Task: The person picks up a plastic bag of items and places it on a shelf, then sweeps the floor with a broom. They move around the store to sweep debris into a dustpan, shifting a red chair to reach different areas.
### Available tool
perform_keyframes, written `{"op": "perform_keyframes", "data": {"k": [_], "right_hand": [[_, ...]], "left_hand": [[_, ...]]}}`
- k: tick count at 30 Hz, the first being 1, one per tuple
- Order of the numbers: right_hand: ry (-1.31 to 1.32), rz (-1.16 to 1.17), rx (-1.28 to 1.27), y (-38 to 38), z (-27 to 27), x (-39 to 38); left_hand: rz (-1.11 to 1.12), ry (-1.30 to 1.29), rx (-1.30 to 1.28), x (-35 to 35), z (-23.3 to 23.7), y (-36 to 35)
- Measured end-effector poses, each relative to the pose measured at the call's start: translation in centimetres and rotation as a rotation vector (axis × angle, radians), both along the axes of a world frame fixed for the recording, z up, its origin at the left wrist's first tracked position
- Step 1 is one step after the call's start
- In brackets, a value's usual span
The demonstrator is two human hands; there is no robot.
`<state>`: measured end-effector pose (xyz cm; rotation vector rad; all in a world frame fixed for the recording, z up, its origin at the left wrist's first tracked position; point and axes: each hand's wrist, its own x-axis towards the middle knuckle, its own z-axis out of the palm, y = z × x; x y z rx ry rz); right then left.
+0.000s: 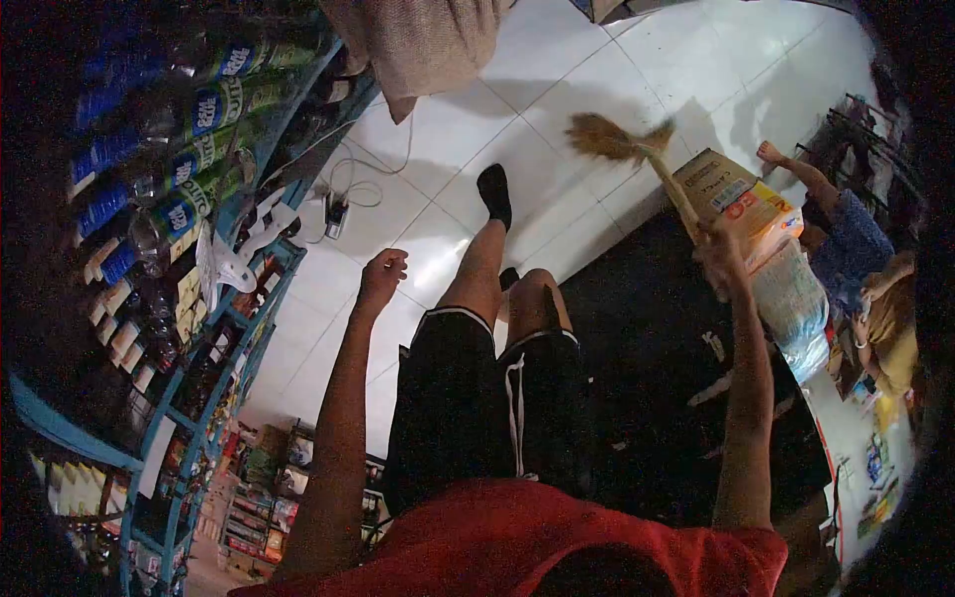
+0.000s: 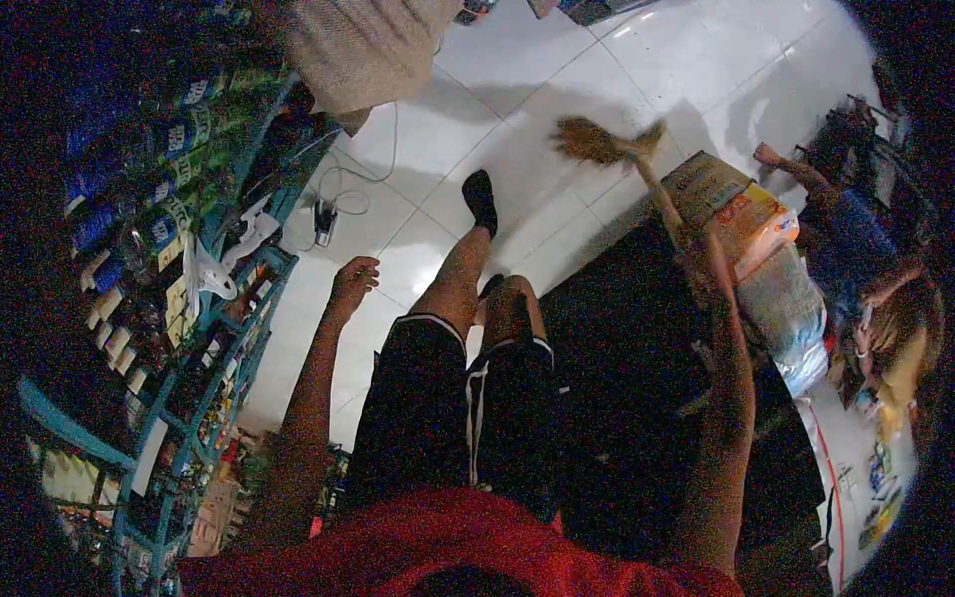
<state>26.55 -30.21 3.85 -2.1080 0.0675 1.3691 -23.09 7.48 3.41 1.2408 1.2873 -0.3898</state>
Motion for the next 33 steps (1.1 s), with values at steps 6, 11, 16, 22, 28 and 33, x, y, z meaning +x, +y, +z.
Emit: {"op": "perform_keyframes", "data": {"k": [6,11,16,22,28,33], "right_hand": [[0.169,0.095,-0.111,-1.1,9.9,-7.2],[0.263,0.145,-0.242,-3.5,4.5,-5.2],[0.295,-0.167,0.065,-6.5,-1.7,-0.6],[0.109,0.365,-0.043,-2.2,10.9,-3.9],[0.552,-0.234,0.063,-0.6,16.7,-11.2],[0.461,1.058,0.177,3.1,6.4,-16.0]], "left_hand": [[0.038,0.056,-0.040,-0.2,-0.3,-2.8],[0.045,-0.024,-0.003,-0.2,-1.0,-4.8],[0.080,-0.068,0.090,0.2,2.5,-5.4],[0.394,-0.013,0.190,-3.2,3.9,-12.3],[0.463,0.135,0.099,-4.4,4.3,-22.0],[0.328,0.138,0.176,-4.0,7.2,-27.6]]}}
